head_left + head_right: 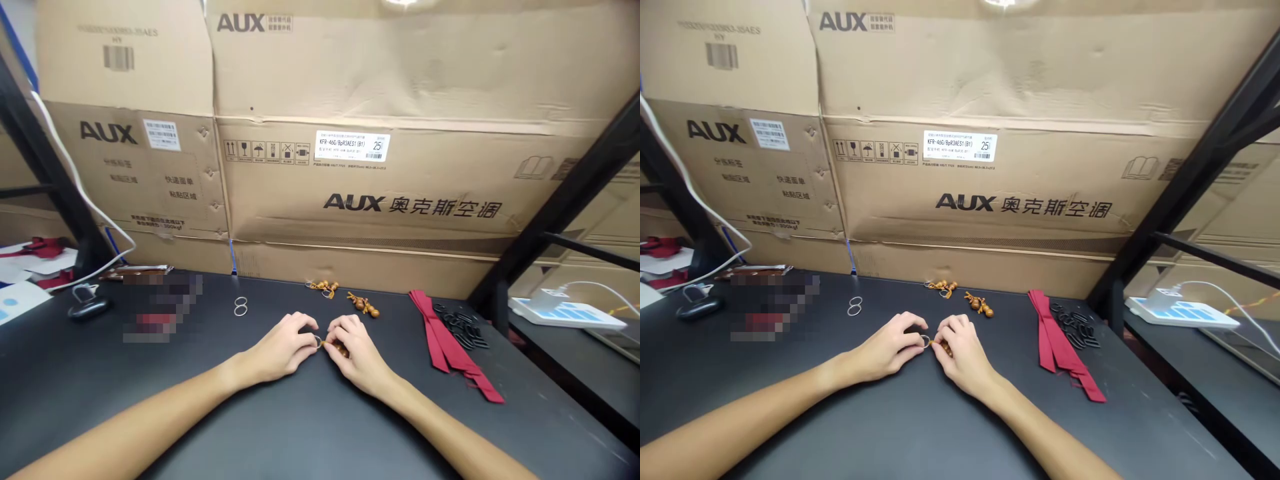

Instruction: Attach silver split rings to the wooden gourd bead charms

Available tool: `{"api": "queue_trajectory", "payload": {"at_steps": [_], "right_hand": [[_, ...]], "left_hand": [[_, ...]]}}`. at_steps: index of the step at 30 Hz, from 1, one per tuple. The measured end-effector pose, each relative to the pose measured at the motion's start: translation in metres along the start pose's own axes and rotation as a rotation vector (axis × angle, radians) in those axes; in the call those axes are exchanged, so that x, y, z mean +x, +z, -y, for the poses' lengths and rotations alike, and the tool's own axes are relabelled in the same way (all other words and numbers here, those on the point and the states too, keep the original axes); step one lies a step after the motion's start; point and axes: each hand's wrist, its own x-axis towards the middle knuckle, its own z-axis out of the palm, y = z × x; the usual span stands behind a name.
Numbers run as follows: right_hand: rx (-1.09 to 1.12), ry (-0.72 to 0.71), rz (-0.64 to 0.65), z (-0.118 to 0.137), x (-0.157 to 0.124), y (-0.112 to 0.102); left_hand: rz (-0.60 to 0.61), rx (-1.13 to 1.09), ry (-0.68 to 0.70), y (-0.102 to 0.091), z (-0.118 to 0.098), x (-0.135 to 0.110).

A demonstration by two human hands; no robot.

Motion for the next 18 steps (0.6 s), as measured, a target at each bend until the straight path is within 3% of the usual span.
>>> {"api": "queue_trajectory", "payload": {"at_steps": [4, 10, 18], "right_hand": [[-0.004, 0.029, -0.019, -0.0019, 0.0002, 0.0015], [0.049, -0.039, 0.037, 0.0006, -0.0016, -0.0007], [-0.049, 0.028, -0.026, -0.0037, -0.0002, 0.0032]], "left_hand": [[0.015, 0.001, -0.010, 0.0003, -0.0004, -0.0007], [0.008, -0.008, -0.003, 0.0031, 0.0013, -0.0012], [0.006, 0.011, -0.021, 0.0013, -0.0005, -0.0002]]}}
